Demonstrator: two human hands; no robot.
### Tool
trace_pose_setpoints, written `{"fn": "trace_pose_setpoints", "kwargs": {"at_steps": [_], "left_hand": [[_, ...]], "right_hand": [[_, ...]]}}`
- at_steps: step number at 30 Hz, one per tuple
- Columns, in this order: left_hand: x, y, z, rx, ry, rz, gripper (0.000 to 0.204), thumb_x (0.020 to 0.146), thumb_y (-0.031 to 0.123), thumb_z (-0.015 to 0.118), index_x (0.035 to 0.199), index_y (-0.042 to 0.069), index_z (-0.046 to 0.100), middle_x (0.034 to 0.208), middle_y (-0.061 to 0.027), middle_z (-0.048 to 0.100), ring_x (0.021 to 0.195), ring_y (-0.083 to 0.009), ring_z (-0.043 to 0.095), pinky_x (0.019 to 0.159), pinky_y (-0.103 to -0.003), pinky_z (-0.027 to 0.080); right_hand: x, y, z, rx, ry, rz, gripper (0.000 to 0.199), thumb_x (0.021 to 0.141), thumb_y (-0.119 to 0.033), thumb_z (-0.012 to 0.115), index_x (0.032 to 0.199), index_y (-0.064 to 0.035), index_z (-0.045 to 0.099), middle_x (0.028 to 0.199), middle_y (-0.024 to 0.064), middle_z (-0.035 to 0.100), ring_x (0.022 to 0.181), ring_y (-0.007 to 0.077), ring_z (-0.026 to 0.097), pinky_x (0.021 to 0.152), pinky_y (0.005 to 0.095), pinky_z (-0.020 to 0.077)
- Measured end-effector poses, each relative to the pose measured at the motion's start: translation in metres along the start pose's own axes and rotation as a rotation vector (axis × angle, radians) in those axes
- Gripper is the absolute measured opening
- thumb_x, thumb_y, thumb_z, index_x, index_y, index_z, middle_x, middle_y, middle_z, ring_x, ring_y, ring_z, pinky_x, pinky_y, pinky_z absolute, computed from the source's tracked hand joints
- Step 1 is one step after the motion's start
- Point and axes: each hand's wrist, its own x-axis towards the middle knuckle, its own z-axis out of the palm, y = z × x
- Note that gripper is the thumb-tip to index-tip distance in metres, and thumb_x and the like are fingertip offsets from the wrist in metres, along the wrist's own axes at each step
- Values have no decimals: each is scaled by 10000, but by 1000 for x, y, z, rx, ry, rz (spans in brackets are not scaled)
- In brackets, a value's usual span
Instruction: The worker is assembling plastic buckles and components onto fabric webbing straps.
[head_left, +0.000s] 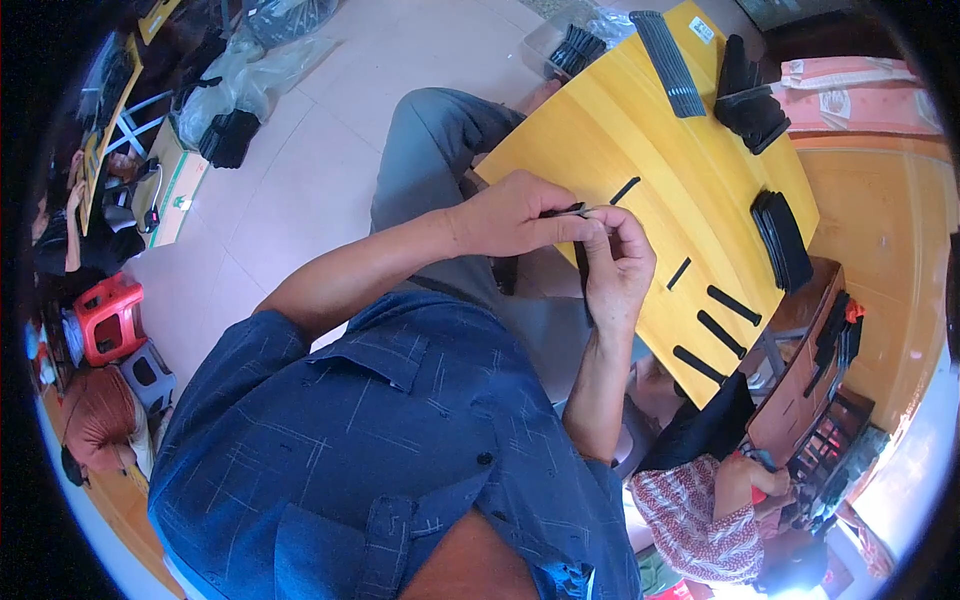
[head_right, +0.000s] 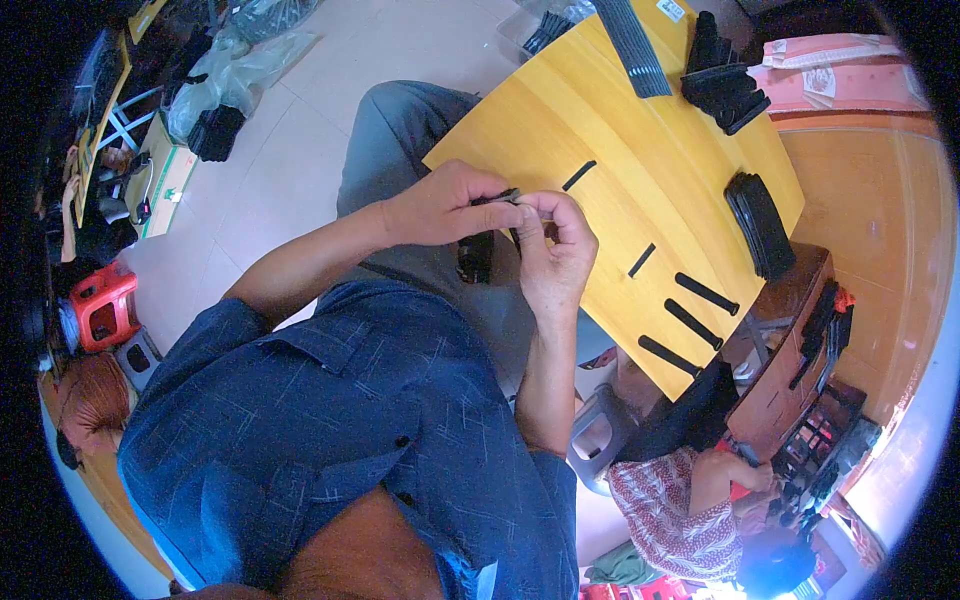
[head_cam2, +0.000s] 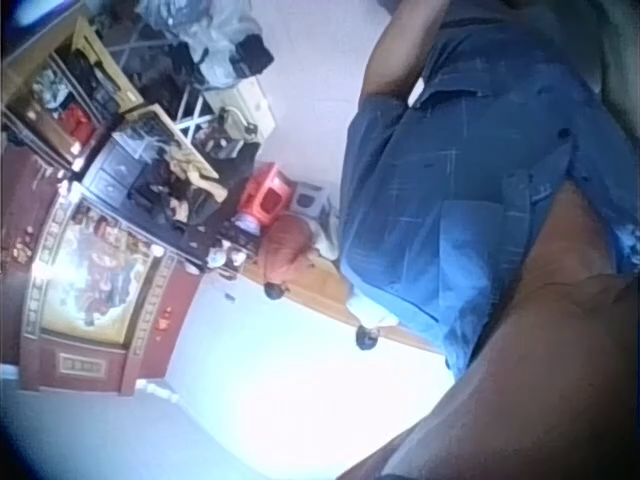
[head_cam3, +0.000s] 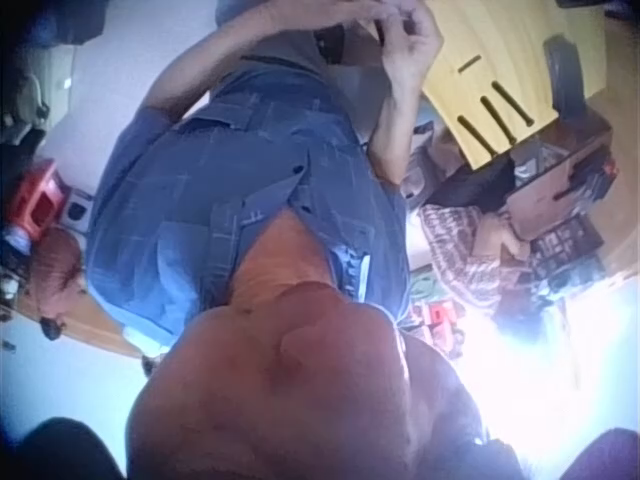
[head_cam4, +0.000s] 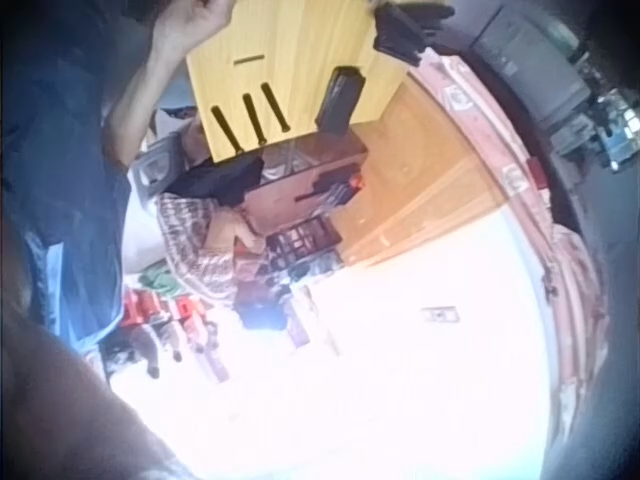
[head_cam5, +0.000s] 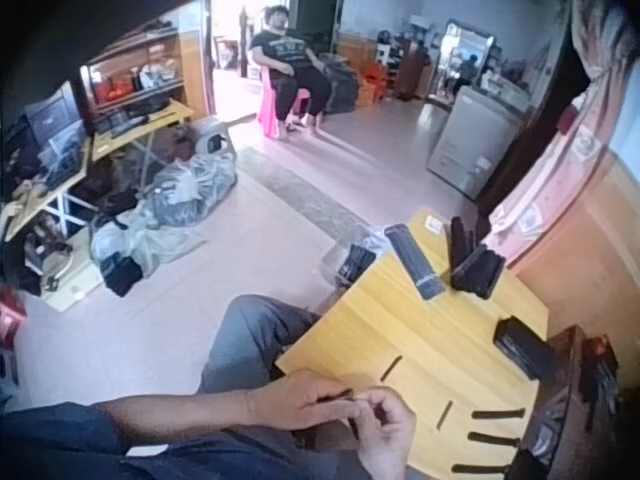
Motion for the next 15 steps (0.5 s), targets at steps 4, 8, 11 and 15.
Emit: {"fn": "trace_pose_setpoints", "kwargs": {"at_steps": [4,8,11,15], "left_hand": [[-2,7,1,29,-26,58,381,1028,320,634,828,-3,650,615,-85,553,574,-121,492,543,-332,417],[-9,15,15,-289,3,-58,370,1062,259,599,757,50,599,633,24,560,539,-53,479,483,-264,378],[-10,9,24,-450,45,-91,360,1074,255,581,769,64,602,624,53,544,530,-31,479,461,-232,364],[-9,0,17,-285,31,-62,354,1076,276,577,795,63,610,620,57,520,530,-27,467,465,-221,362]], "right_hand": [[-9,-9,1,-40,40,-13,23,993,-28,669,1011,-15,669,890,-29,642,799,61,560,735,222,471],[-14,-8,6,159,38,44,60,1040,-88,615,1046,-29,625,898,-45,614,821,59,546,765,222,471],[-12,-6,6,271,31,89,74,1054,-111,588,1054,-39,607,894,-17,614,819,71,554,755,233,472],[-10,-13,-3,-471,-63,-123,63,1037,-96,578,1044,-34,576,809,99,603,728,135,573,690,276,483]]}}
